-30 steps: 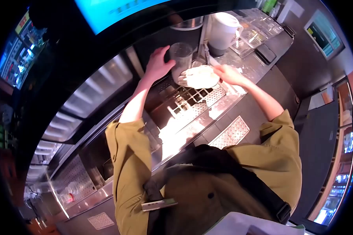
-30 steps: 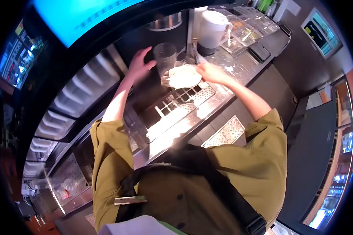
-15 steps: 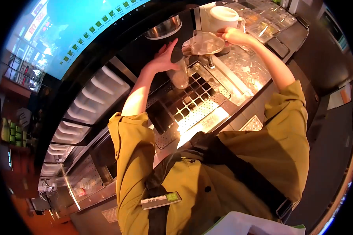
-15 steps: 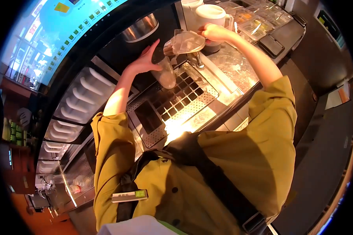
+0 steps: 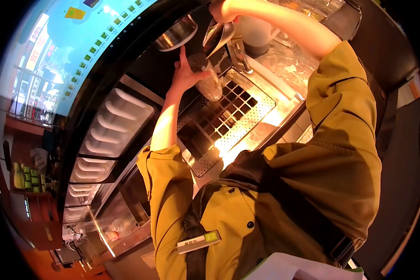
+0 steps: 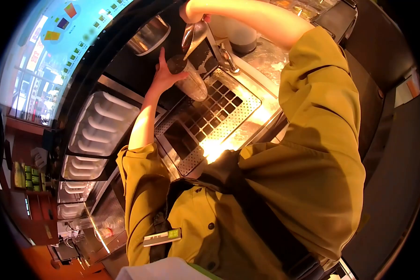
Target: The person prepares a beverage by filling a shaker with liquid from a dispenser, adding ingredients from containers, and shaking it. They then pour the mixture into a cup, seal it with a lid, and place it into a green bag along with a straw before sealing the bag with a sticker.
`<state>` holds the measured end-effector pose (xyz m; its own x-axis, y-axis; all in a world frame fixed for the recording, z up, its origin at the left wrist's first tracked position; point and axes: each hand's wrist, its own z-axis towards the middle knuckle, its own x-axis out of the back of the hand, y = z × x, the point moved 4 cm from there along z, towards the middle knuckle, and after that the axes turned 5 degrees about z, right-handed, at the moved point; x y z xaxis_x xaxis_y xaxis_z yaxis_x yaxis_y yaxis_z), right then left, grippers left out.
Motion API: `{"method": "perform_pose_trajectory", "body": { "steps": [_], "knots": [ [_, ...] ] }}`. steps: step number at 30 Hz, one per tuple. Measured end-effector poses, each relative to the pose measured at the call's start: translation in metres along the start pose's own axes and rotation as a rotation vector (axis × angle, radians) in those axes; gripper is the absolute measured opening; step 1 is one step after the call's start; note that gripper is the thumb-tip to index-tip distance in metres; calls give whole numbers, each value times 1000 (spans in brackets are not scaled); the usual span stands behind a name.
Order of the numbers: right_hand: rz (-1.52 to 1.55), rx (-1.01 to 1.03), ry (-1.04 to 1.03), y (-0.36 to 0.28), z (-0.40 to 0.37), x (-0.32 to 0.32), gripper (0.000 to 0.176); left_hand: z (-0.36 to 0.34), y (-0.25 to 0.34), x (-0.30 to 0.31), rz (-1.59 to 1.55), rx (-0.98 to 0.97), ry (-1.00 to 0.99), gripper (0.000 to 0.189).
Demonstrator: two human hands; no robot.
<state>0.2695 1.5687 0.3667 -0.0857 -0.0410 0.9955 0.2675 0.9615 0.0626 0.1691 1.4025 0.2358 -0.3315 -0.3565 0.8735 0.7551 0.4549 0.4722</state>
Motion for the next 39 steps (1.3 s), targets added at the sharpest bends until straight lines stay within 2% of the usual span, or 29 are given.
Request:
{"method": "perform_pose_trajectory", "body": {
  "steps": [5, 6, 9, 10, 12, 13, 14, 15, 20, 21, 22, 23, 24, 25, 27, 29, 30, 32, 33, 35, 36, 37, 38, 39],
  "knots": [
    [-189, 40, 120, 39, -34, -17, 21, -1, 11, -14, 98, 146, 112, 114],
    [-27, -22, 501, 55, -44, -23, 20, -3, 8, -15, 86, 148, 139, 112],
    [364, -173, 70, 76, -70, -72, 32, -21, 3, -1, 27, 171, 221, 105],
    [323, -226, 55, 72, -76, -82, 32, -31, -4, 5, 5, 188, 247, 103],
    [229, -173, 177, 60, -71, -114, 33, -54, -25, 21, -128, 189, 345, 100],
    [251, -164, 76, 43, -68, -121, 33, -68, -35, 31, -190, 186, 400, 98],
    [193, -154, 119, 26, -60, -134, 29, -89, -38, 47, -287, 162, 452, 95],
    [75, -41, 84, -1, -55, -140, 26, -106, -45, 63, -321, 140, 510, 95],
    [222, 368, -355, -158, -24, -141, 53, -236, -118, 134, -481, 265, 800, 97],
    [314, 367, -286, -192, -24, -142, 61, -271, -109, 159, -298, 330, 804, 94],
    [304, 442, -308, -227, -33, -124, 69, -300, -107, 179, -207, 389, 840, 93],
    [349, 479, -234, -252, -11, -147, 78, -321, -109, 194, -115, 458, 874, 92],
    [304, 578, -258, -281, -25, -134, 83, -350, -118, 207, -89, 410, 905, 92],
    [292, 618, -265, -311, -17, -148, 85, -379, -132, 218, -63, 364, 935, 92],
    [195, 713, -248, -370, -11, -174, 79, -442, -178, 235, 15, 383, 1016, 93],
    [125, 759, -290, -423, -6, -208, 44, -490, -174, 253, 164, 568, 1026, 94],
    [108, 776, -315, -452, -4, -227, 42, -523, -196, 258, 191, 664, 998, 97],
    [100, 786, -319, -494, 5, -263, 39, -570, -231, 270, 347, 588, 1085, 97],
    [106, 785, -319, -519, 10, -287, 37, -594, -244, 275, 409, 729, 1009, 97],
    [106, 764, -311, -556, 20, -342, 34, -614, -248, 271, 192, 642, 1097, 88],
    [109, 746, -305, -570, 22, -371, 33, -627, -255, 265, 130, 645, 1068, 84],
    [127, 713, -293, -578, 25, -397, 31, -635, -260, 261, 320, 865, 1026, 86],
    [140, 666, -255, -581, 27, -415, 30, -645, -265, 261, 366, 1037, 984, 89],
    [137, 617, -204, -582, 32, -433, 28, -665, -289, 259, 421, 946, 1021, 92]
  ]
}}
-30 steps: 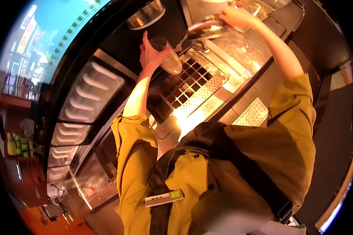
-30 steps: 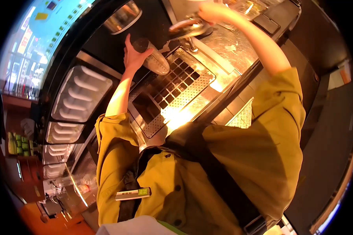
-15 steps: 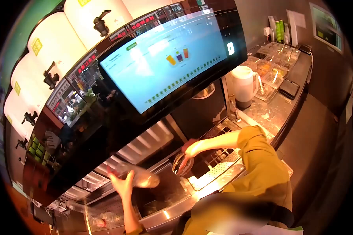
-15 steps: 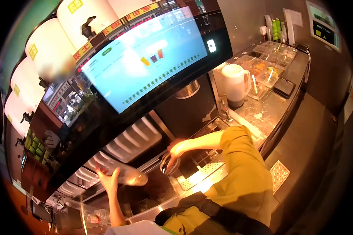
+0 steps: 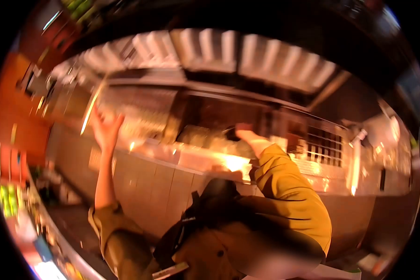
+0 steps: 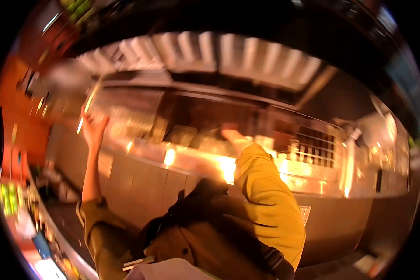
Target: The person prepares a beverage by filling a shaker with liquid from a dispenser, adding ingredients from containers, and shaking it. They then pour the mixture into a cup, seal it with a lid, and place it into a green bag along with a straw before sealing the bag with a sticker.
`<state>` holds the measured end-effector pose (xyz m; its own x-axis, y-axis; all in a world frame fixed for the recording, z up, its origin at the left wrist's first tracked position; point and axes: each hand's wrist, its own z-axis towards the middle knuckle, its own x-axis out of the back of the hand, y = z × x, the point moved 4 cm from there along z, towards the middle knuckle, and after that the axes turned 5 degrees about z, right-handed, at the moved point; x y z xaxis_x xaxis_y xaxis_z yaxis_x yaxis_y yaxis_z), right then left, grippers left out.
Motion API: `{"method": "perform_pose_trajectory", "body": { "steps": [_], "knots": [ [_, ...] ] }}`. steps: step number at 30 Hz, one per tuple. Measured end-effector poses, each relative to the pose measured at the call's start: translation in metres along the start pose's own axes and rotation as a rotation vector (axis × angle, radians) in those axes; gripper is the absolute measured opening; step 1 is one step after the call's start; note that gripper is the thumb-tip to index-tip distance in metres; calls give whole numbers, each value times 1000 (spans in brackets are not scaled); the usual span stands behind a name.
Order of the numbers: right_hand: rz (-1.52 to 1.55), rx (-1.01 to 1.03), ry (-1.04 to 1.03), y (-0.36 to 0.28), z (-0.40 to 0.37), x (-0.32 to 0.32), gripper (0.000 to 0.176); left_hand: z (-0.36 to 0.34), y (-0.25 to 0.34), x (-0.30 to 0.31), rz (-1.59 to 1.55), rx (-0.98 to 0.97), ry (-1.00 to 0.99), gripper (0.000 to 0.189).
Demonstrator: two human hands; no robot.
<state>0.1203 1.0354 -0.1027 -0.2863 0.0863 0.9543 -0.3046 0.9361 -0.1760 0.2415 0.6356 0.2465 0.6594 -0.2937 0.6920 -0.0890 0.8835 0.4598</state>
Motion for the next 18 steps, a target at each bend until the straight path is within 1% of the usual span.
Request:
{"method": "perform_pose_trajectory", "body": {
  "steps": [2, 4, 5, 8, 10, 11, 14, 15, 16, 18],
  "knots": [
    [-59, -77, 92, 11, 5, -34, 26, 4, -16, -1, 15, 93, -15, 94],
    [-136, -80, 121, 16, 7, -64, 23, 13, -27, -7, 19, 96, -14, 96],
    [-171, -33, 88, 12, 9, -80, 22, 21, -32, -12, 15, 101, -21, 97],
    [-148, 229, -206, -4, 4, -114, 20, 32, -31, -21, 39, 126, -74, 101],
    [-98, 278, -214, -3, -2, -107, 19, 37, -33, -30, 58, 112, -107, 102],
    [-198, 282, -262, -7, -8, -89, 19, 39, -33, -35, 42, 115, -102, 103],
    [-188, 281, -378, -4, -23, -89, 20, 47, -29, -43, 32, 85, -111, 104],
    [-173, 261, -366, -6, -26, -88, 22, 50, -31, -47, 60, 52, -148, 106],
    [-65, 219, -316, -6, -26, -80, 27, 55, -32, -48, 67, 39, -137, 107],
    [232, 8, -347, 15, -16, -86, 30, 52, -30, -53, 74, 20, -145, 108]
  ]
}}
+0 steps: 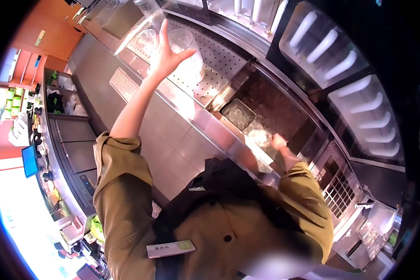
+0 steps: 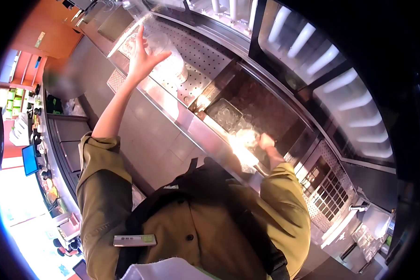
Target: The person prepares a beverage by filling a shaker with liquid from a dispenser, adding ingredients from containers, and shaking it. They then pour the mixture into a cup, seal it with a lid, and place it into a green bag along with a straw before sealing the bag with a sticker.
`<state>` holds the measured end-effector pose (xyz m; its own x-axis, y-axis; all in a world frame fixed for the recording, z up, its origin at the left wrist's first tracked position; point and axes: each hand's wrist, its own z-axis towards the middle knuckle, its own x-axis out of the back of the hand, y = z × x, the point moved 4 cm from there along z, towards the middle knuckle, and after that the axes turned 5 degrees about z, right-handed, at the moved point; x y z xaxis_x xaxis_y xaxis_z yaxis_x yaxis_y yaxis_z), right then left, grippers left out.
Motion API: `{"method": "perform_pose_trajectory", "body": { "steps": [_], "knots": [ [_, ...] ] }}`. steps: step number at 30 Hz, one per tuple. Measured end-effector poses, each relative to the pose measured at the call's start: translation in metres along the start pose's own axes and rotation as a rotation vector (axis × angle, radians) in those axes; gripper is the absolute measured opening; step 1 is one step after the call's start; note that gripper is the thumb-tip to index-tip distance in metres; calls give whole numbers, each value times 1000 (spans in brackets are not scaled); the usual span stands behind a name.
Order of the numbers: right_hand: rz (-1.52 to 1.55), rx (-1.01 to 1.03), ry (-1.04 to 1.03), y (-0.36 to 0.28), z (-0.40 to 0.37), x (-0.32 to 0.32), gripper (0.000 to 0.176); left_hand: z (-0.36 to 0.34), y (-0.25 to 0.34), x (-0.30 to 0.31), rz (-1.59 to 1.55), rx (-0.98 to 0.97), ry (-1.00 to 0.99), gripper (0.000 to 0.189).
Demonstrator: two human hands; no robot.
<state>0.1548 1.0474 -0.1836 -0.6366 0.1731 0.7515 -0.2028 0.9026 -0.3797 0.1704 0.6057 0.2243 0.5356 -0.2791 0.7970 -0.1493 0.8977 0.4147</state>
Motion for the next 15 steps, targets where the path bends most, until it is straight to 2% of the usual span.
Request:
{"method": "perform_pose_trajectory", "body": {
  "steps": [1, 2, 4, 7, 10, 14, 15],
  "knots": [
    [180, -8, 33, 9, 3, 1, 31, 0, 0, 0, -28, 21, -53, 110],
    [316, 14, -43, 8, 2, 11, 28, 1, 0, 1, -8, -9, -50, 110],
    [314, 159, 50, -5, -10, 43, 27, 0, -1, 3, 30, -70, -38, 111],
    [242, 134, 17, -32, -40, 102, 25, 4, 3, 12, 67, -226, 21, 113],
    [115, 248, 72, -62, -55, 158, 23, 7, -3, 12, 119, -275, -56, 113],
    [501, 394, 42, -125, -56, 230, 23, 5, -11, 2, 79, -164, -158, 105],
    [486, 488, 60, -150, -56, 254, 23, 2, -6, 3, 118, -168, -110, 105]
  ]
}}
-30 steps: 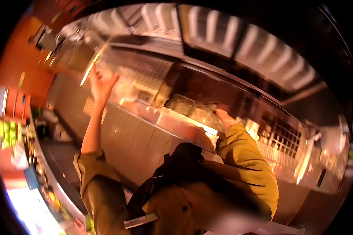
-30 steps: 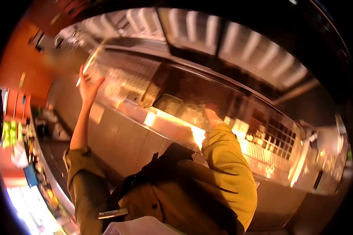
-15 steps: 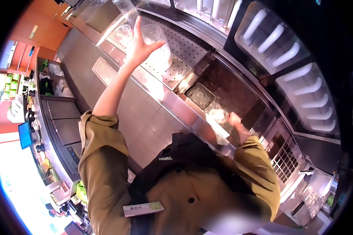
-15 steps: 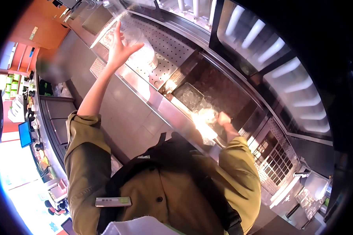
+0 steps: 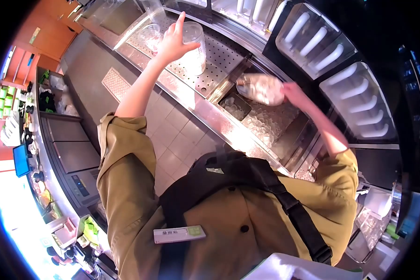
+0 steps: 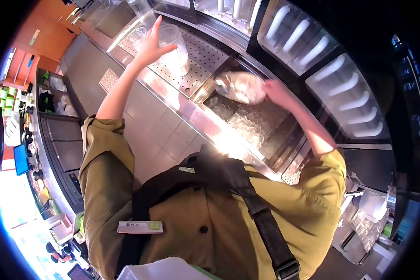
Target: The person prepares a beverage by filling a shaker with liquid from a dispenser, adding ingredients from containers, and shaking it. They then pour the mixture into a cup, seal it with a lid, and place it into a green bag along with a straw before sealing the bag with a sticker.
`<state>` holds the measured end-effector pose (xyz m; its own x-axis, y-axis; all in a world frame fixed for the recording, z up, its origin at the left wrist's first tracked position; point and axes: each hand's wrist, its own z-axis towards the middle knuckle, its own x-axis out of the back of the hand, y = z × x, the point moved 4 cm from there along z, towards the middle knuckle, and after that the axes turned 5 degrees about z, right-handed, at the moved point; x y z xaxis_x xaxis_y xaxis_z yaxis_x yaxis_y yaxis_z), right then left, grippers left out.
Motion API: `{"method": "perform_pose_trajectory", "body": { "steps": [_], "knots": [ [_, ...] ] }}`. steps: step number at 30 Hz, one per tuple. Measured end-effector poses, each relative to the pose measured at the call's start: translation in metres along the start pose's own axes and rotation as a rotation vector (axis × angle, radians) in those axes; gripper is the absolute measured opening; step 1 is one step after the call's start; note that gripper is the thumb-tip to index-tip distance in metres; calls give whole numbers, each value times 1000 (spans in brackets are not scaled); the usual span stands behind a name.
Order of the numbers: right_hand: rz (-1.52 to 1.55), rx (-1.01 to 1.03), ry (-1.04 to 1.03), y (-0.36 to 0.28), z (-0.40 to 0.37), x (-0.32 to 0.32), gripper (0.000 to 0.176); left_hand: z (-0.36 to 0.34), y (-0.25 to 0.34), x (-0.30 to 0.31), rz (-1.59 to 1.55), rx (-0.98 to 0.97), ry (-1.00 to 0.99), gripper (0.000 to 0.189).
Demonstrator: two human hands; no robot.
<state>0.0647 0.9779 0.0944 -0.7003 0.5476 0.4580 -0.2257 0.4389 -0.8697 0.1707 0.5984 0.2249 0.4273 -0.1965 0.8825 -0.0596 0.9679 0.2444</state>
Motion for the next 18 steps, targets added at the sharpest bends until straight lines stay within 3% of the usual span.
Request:
{"method": "perform_pose_trajectory", "body": {
  "steps": [3, 5, 9, 11, 13, 15, 16, 18],
  "knots": [
    [77, 166, 56, -87, 46, 19, 23, 0, -5, -6, -70, -9, 51, 106],
    [-46, 261, 71, -139, 76, 32, 26, 0, -5, -5, -101, -28, 51, 107],
    [-591, 299, 241, -229, 118, 38, 31, -1, -2, 0, -131, -43, 46, 109],
    [-1003, 452, 355, -280, 110, 22, 32, -1, -4, -4, -161, -53, 59, 110],
    [-1027, 272, 229, -299, 132, 15, 21, -1, -8, -6, -174, -58, 72, 111],
    [-1068, 597, 202, -332, 104, 0, 23, -2, -7, -8, -186, -71, 94, 112],
    [-1101, 477, 272, -333, 112, -2, 25, -1, -9, -9, -193, -80, 97, 112],
    [-1126, 489, 338, -324, 117, 2, 26, 0, -13, -11, -208, -98, 101, 113]
  ]
}}
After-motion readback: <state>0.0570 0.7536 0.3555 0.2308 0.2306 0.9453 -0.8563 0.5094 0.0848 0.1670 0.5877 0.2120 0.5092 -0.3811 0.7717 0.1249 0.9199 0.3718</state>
